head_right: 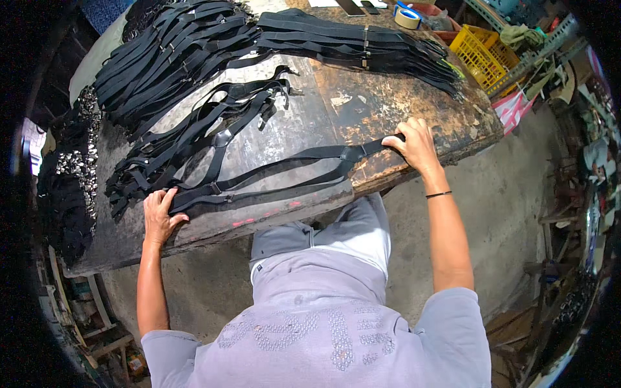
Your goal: Assembling and adjusting metal buckles on black elastic garment straps.
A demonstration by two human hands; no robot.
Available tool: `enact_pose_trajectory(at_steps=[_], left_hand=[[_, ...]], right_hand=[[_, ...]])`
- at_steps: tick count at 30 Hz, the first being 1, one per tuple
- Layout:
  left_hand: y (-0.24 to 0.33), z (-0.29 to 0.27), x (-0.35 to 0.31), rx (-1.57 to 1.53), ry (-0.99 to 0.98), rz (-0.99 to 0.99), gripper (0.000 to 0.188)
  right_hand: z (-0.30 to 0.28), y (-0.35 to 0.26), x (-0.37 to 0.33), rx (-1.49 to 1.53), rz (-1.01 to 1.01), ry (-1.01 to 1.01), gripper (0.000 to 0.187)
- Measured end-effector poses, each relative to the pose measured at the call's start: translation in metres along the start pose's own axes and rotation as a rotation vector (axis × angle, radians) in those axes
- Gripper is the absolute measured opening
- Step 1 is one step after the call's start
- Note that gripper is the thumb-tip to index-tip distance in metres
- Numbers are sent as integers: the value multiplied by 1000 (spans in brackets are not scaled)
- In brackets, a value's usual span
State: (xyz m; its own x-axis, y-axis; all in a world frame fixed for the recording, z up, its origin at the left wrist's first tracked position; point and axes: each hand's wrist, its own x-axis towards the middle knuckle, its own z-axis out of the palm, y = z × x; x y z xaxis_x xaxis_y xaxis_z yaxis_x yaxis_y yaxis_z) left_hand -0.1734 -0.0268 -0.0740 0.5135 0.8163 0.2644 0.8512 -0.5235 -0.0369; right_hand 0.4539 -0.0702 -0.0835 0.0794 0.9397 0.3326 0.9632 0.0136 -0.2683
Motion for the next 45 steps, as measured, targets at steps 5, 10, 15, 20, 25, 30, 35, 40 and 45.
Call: enact_pose_trajectory(at_steps=[5,10,15,20,25,30,35,40,45], left_hand=[[82,-34,31,-145,159,184,73],[143,1,48,-353,53,215,43],[147,19,53,-350,37,120,43],[138,9,52,-407,92,92,45],[137,9,42,-313,107,136,31],[122,-6,46,-393,42,172,13],[128,-18,64,-819,-279,-97,28],[139,-14,64,-1028,-271,-136,29],[147,-17,63,-963,-182,-125,29]], right_hand=[[2,7,1,3,7,54,42],[-5,22,9,-129,4,41,41],[-14,-18,10,-157,-114,322,29],[-13,-128,-9,414,-33,203,18],[29,-216,-36,677,-301,35,20],[44,-246,-50,689,-390,-63,32],[49,-249,-42,677,-407,-57,30],[53,-259,-39,729,-352,-189,26],[52,-266,-32,802,-357,-255,23]])
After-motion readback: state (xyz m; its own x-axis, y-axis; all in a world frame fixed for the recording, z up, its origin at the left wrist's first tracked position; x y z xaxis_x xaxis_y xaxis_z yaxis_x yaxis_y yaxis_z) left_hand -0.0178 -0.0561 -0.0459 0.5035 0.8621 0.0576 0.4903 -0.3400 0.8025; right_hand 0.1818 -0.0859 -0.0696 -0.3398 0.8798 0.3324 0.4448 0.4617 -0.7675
